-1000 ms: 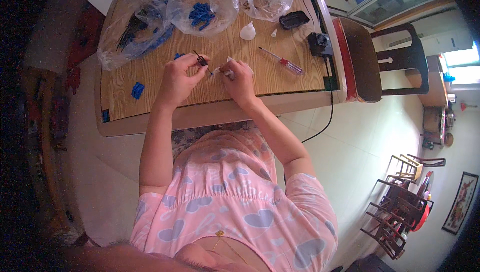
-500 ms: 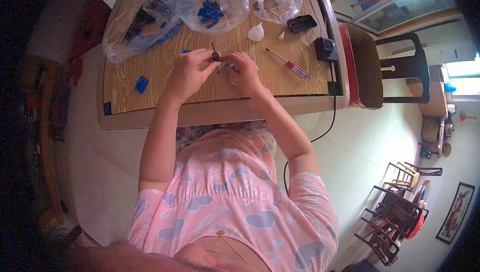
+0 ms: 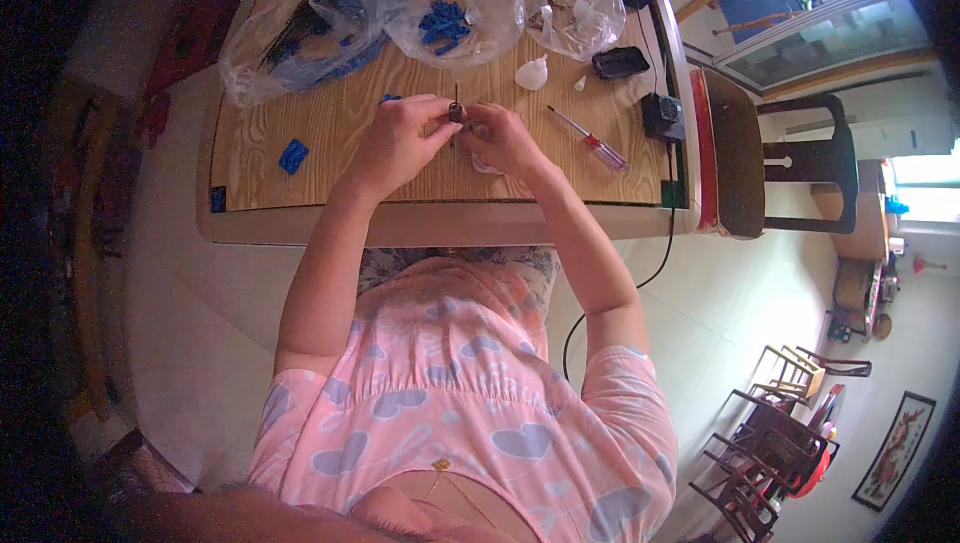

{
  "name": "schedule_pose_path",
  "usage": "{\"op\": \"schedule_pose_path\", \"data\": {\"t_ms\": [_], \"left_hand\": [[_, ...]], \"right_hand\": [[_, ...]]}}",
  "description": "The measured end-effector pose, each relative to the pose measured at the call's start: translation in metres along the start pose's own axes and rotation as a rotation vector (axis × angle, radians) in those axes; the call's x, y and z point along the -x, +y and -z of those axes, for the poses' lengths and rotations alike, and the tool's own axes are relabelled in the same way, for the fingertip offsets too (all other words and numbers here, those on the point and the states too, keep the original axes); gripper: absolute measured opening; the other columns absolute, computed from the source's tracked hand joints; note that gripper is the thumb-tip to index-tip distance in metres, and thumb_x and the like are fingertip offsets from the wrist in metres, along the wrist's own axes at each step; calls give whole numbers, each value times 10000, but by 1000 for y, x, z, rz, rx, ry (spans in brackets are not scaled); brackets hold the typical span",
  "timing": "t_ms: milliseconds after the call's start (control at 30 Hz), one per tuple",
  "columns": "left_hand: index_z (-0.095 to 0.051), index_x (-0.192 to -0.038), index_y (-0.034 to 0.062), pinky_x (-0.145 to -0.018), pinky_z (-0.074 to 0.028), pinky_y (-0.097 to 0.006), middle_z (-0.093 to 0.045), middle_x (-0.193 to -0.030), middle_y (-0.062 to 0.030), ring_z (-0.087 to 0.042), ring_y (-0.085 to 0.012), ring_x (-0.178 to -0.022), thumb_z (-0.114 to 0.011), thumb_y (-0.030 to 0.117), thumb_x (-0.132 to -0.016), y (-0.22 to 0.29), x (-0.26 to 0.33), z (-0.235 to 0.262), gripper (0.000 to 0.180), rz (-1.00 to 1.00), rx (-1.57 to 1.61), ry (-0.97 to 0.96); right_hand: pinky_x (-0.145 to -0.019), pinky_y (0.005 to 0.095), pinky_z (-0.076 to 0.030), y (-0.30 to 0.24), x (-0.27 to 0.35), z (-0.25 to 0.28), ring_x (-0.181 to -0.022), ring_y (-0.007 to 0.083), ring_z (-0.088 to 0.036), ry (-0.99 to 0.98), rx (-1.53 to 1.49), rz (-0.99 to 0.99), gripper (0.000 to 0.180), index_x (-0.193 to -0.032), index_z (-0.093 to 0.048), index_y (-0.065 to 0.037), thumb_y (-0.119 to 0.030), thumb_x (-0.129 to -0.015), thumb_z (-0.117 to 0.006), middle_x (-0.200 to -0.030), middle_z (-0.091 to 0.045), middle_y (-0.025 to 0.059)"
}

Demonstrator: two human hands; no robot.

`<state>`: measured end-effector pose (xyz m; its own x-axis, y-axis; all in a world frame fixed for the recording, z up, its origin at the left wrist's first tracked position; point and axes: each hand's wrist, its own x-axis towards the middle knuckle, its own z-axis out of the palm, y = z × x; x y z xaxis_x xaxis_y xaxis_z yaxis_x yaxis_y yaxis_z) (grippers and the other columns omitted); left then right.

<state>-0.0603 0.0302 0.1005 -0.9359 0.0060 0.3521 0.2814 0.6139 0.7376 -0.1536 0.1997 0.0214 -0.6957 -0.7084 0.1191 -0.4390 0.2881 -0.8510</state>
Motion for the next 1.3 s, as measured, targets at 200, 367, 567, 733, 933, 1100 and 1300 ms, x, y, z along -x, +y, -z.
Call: {"op": "schedule_pose_path", "data": {"t_ms": [200,367,567,733,933,1100,1300], "left_hand": [[-651,-904,-16,-656,-494,-381,-644,-838,-163,-645,-313,-761,-673,71,-798,0,-1,0,139,-3,-5,-21],[-637,-861,-1,-666,-492,-432,-628,-822,-186,-623,-359,-772,-650,85,-799,0,-1,-1,107,-30,20,8],[-635,-874,-5,-666,-498,-428,-634,-834,-189,-628,-361,-777,-649,76,-796,3,-1,1,113,-7,37,9],[-641,-888,-8,-672,-504,-421,-643,-857,-189,-634,-358,-786,-649,65,-793,6,-2,2,119,-2,42,-4],[-654,-929,-3,-692,-513,-412,-652,-886,-188,-638,-354,-807,-641,59,-797,6,-2,2,147,-7,71,13],[-655,-934,-2,-695,-513,-413,-653,-892,-188,-639,-355,-811,-636,59,-800,6,-2,2,149,1,66,5],[-649,-910,-5,-692,-509,-416,-649,-876,-188,-636,-355,-802,-635,65,-803,6,-2,3,129,-2,43,10]], "right_hand": [[-752,292,-486,3,-8,1,-857,99,-560,-35,-102,-58,217,-987,-577,1,-18,-787,-659,-884,-615,71],[-801,279,-472,-2,-17,4,-889,89,-536,-143,-330,-37,282,-1054,-513,-22,30,-801,-628,-904,-611,24],[-816,284,-466,-11,-28,11,-909,133,-563,-278,-82,2,385,-1147,-512,-34,48,-778,-585,-994,-620,75],[-849,335,-481,-2,-33,13,-962,163,-609,-337,-34,35,513,-1274,-482,-40,4,-787,-638,-1050,-657,147],[-847,343,-482,-7,-33,14,-949,164,-614,-351,41,62,523,-1280,-488,-49,-9,-783,-648,-1061,-664,137],[-855,337,-477,-5,-34,15,-958,146,-601,-346,55,62,528,-1286,-487,-45,-12,-786,-651,-1066,-665,134],[-855,331,-477,-6,-30,16,-966,136,-594,-343,8,38,456,-1243,-504,-25,-20,-809,-646,-1053,-668,131]]}}
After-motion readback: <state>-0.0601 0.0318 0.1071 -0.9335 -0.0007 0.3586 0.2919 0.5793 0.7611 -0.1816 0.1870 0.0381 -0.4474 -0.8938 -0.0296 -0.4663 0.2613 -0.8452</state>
